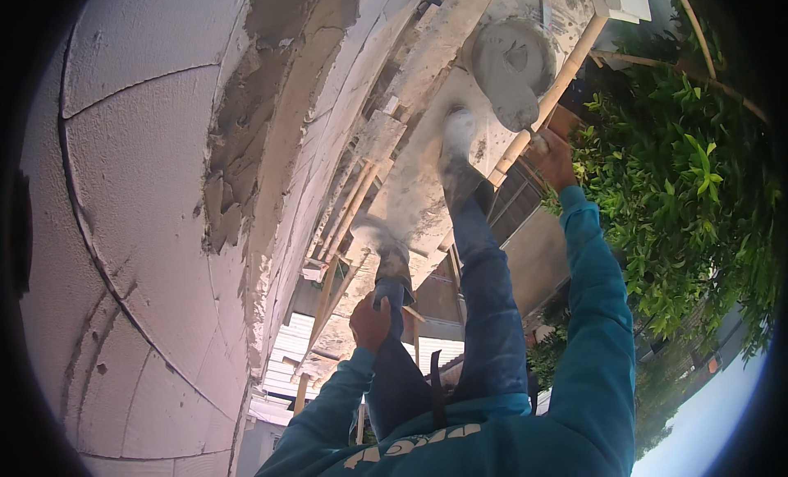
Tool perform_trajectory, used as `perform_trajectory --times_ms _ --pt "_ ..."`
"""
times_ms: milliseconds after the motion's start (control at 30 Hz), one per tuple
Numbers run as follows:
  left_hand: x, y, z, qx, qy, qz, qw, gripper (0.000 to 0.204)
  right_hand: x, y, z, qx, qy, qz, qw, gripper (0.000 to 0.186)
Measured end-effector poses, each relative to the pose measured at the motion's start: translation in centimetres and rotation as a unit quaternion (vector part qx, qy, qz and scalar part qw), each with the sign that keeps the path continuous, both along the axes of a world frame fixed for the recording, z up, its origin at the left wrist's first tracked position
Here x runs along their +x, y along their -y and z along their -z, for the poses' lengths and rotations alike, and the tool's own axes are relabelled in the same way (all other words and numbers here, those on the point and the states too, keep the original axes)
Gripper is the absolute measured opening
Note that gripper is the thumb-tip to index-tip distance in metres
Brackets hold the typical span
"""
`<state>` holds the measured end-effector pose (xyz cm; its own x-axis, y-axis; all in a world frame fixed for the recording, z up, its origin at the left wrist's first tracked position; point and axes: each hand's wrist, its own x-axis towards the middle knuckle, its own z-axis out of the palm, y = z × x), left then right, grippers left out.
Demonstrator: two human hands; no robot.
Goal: The person applies plaster to a white block wall using a trowel and bucket. They repeatedly scoop plaster from the bucket and spread it over the wall surface, smoothing the material as they work.
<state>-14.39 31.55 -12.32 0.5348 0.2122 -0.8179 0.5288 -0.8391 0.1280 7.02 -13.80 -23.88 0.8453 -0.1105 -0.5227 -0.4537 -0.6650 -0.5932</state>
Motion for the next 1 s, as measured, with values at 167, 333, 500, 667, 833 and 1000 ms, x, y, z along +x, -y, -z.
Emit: perform_trajectory --times_ms 167,333,500,667,833,1000 --pt "-0.2 -0.5 -0.1 -0.006 0.032 -0.002 0.999 0.043 1.3 -13.1 0.3 0.163 0.009 0.115 0.980 0.030" --pt "-0.5 -1.8 -0.2 -0.005 0.033 -0.039 0.999 0.045 0.8 -29.0 2.9 0.052 0.203 0.070 0.975 0.036" --pt "-1.5 -3.4 -0.3 -0.024 0.043 -0.066 0.997 0.046 -6.6 -40.2 2.7 0.057 0.222 0.067 0.971 0.040" --pt "-2.9 -5.0 -0.6 -0.045 0.038 -0.110 0.992 0.048 -13.3 -45.4 0.9 0.075 0.234 -0.053 0.968 0.043" --pt "-4.1 -6.0 -0.7 -0.061 0.040 -0.131 0.989 0.046 -13.8 -47.3 1.5 0.033 0.214 -0.185 0.959 0.042" --pt "-4.2 -6.7 -1.0 -0.060 0.074 -0.116 0.989 0.044 -12.3 -47.7 0.6 0.021 0.211 -0.302 0.929 0.037"
